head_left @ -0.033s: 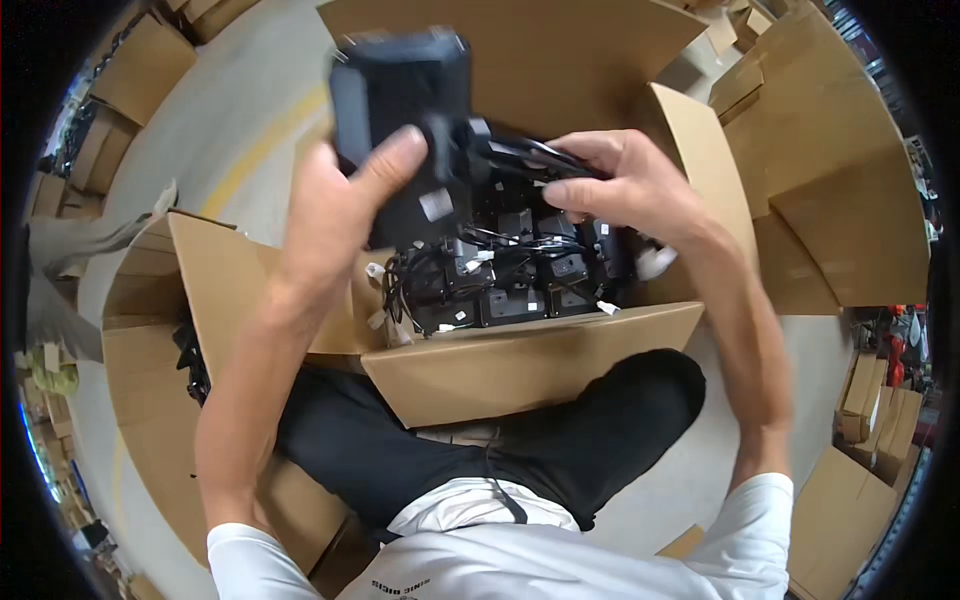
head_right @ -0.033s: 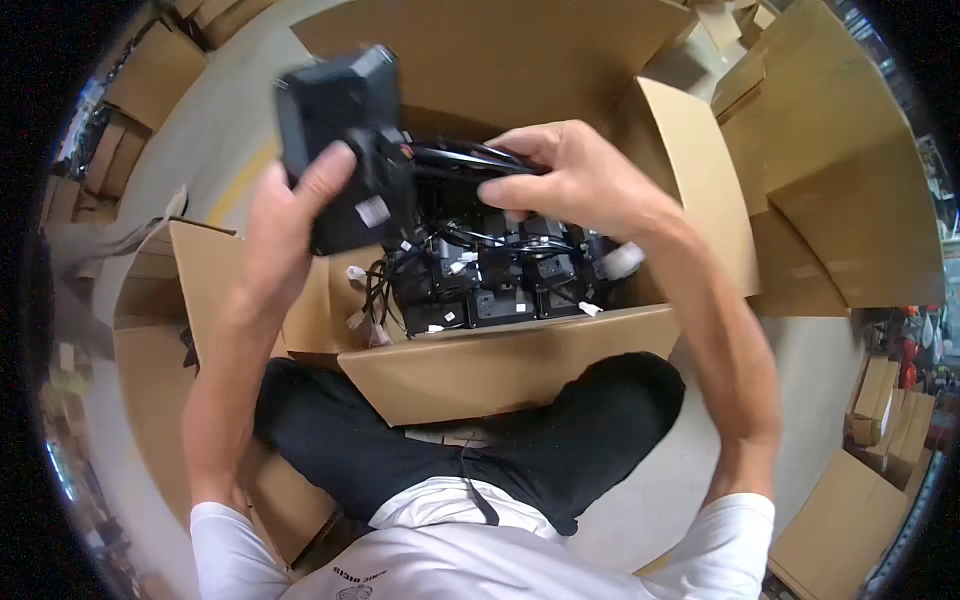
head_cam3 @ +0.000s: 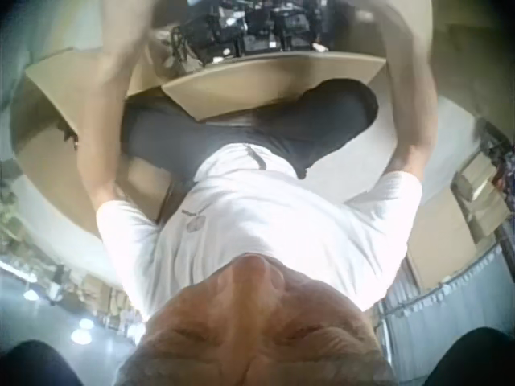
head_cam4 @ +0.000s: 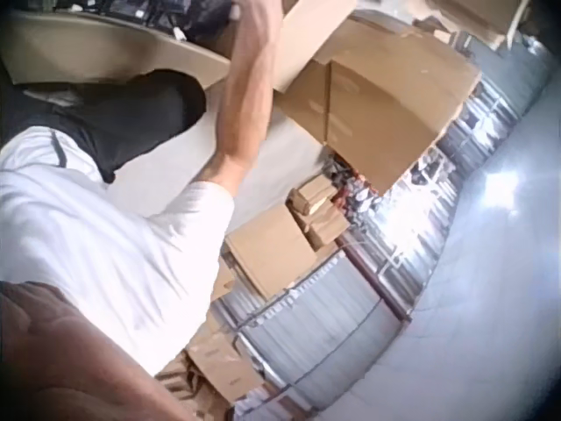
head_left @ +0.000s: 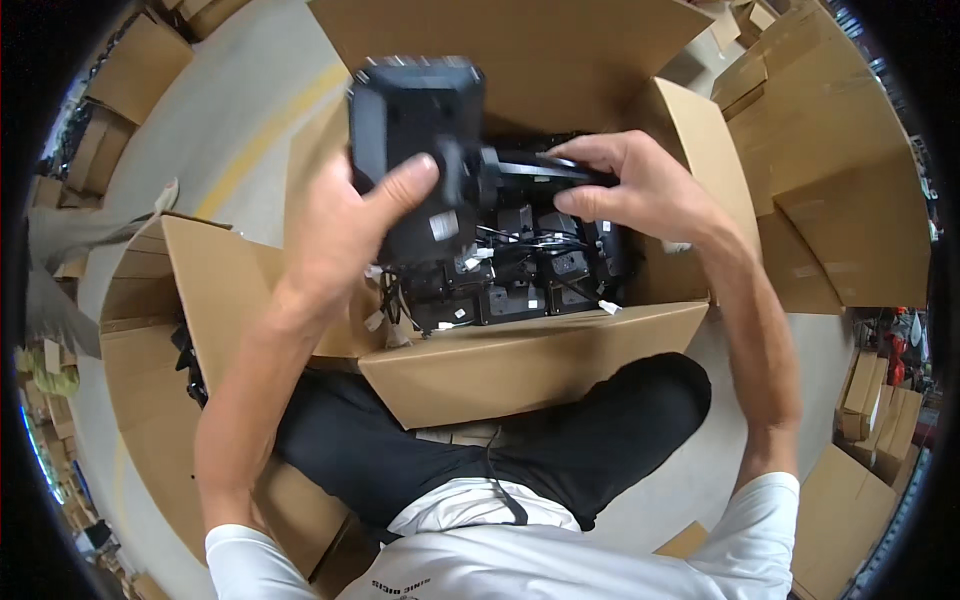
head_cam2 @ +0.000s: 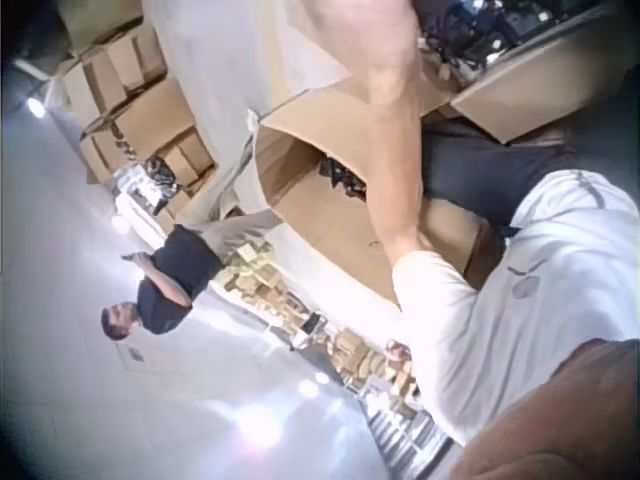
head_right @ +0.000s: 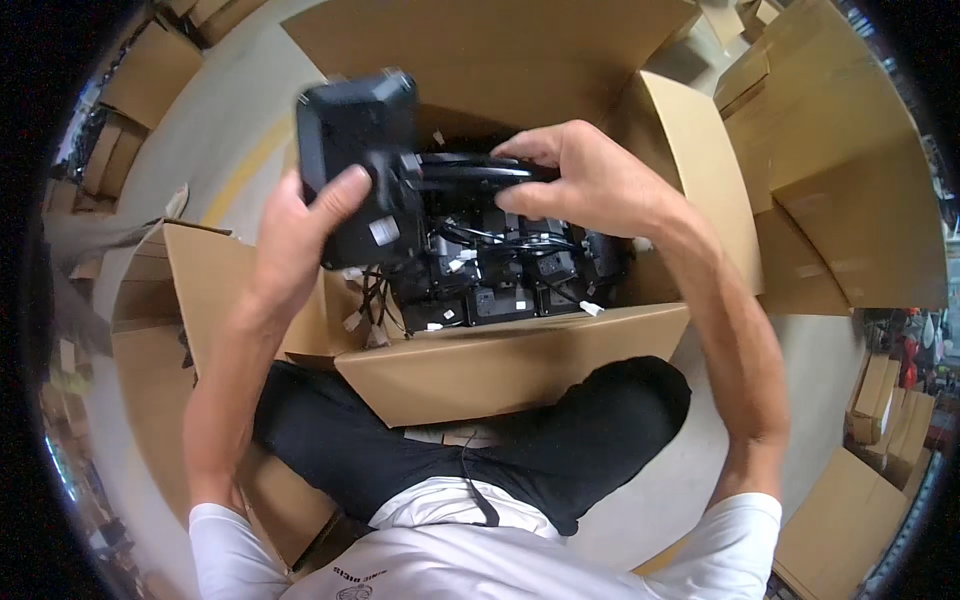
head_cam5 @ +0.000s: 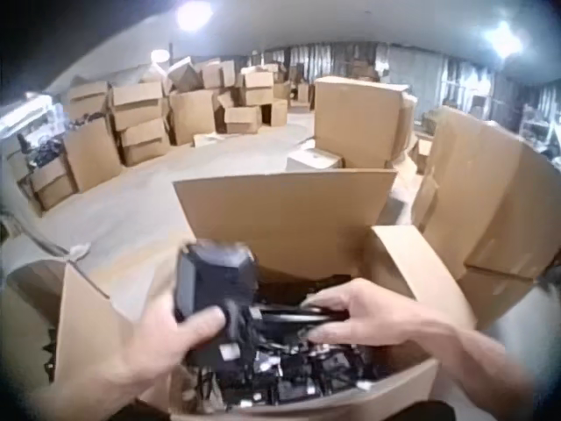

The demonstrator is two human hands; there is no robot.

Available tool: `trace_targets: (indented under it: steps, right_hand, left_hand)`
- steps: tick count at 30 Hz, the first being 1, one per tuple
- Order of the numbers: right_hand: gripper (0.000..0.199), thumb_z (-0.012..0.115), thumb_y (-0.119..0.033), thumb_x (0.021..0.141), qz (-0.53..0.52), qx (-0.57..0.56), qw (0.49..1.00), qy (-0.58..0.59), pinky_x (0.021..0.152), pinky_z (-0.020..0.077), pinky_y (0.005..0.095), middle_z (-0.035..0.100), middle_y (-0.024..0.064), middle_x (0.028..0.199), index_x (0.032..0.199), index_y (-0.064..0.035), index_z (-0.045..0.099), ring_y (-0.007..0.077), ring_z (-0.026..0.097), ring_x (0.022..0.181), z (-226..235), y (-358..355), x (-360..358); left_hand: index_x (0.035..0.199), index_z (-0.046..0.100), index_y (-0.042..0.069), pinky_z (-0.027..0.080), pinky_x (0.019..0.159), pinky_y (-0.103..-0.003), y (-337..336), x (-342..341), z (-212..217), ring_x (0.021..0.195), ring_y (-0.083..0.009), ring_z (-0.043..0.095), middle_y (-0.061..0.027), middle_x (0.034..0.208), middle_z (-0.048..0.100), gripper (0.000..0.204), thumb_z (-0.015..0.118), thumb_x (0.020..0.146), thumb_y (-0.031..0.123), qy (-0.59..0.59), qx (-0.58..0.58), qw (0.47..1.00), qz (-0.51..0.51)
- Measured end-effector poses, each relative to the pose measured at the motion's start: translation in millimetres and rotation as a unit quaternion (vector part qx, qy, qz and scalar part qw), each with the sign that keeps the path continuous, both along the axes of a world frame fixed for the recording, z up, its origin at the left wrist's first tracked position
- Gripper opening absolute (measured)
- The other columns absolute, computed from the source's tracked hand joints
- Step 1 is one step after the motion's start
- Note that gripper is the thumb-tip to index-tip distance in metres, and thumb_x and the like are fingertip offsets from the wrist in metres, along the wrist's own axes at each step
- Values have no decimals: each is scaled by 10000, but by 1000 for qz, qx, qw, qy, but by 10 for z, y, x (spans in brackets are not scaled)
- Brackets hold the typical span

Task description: The person sits on the floor between two large cardboard boxes filled with black electronic devices. They repeatedly pick up a device from the left box, turn it over to inspect it, and place it into the right box. The process is continuous and repetitive throughout the clip.

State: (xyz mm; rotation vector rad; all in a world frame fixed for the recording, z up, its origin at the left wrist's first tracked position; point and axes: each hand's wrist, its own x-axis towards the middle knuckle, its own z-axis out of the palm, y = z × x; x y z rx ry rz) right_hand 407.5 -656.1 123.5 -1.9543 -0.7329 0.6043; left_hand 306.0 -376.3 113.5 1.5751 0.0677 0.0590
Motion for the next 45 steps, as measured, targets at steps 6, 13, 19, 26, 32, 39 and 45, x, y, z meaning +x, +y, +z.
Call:
trace_targets:
  steps: [6, 13, 19, 26, 32, 39, 45]
  right_hand:
    - [1115, 866, -638, 663, 52, -76, 987, -133, 989, 528, 482, 661, 285, 1270, 1476, 17, 473, 417, 641, 1200, -427, -73, 356]
    - [966, 907, -522, 700, 13, -14, 995, -102, 938, 542, 395, 706, 236, 1148, 1390, 45, 540, 294, 697, 1047, -701, 114, 388]
    - [638, 880, -262, 745, 88, -41, 993, -69, 900, 535, 375, 704, 214, 1047, 1229, 61, 620, 281, 695, 978, -440, 248, 385]
    - [499, 846, -328, 820, 58, -319, 945, 44, 850, 552, 412, 704, 228, 999, 1098, 43, 661, 293, 701, 896, -1144, 501, 5]
    - [607, 778, -508, 887, 53, -220, 912, 343, 749, 520, 395, 719, 124, 941, 1026, 79, 708, 208, 624, 795, -2759, 719, -645]
    - [432, 780, -323, 905, 180, -374, 909, 31, 732, 512, 401, 722, 150, 902, 1005, 83, 672, 252, 644, 775, -2932, 583, -346]
    - [304, 738, -223, 900, 118, -331, 935, -34, 612, 461, 372, 635, 148, 726, 878, 69, 657, 150, 568, 671, -1779, 508, -113]
  left_hand:
    - [1310, 563, -55, 542, 900, -311, -61, 349, -340, 996, -151, 656, -108, 1129, 684, 594, 817, 876, 261, 41, 146, 984, -99]
    - [1342, 544, -44, 532, 878, -284, -164, 589, -510, 1030, -145, 627, -95, 1139, 661, 645, 851, 833, 206, 64, 129, 975, -170]
    - [1357, 517, -48, 530, 911, -330, -132, 567, -620, 1033, -201, 640, -138, 1133, 651, 691, 861, 821, 218, 55, 182, 948, -254]
    - [1444, 517, -24, 438, 1095, -387, 938, -254, 412, 1232, -260, 623, -185, 1287, 663, 711, 772, 871, 311, -29, 447, 890, -88]
    - [1328, 628, -9, 534, 970, -308, 2130, -1911, 530, 1074, -166, 677, -99, 1159, 716, 393, 688, 960, 116, 60, 337, 913, 223]
    - [1200, 679, -37, 548, 897, -331, 3480, -3557, -788, 984, -176, 681, -110, 1063, 731, 382, 720, 948, 247, 325, 305, 848, 288]
    - [1012, 682, -82, 557, 903, -420, 3214, -3454, -2022, 962, -360, 706, -238, 980, 723, 605, 762, 859, 498, 322, 414, 812, 258]
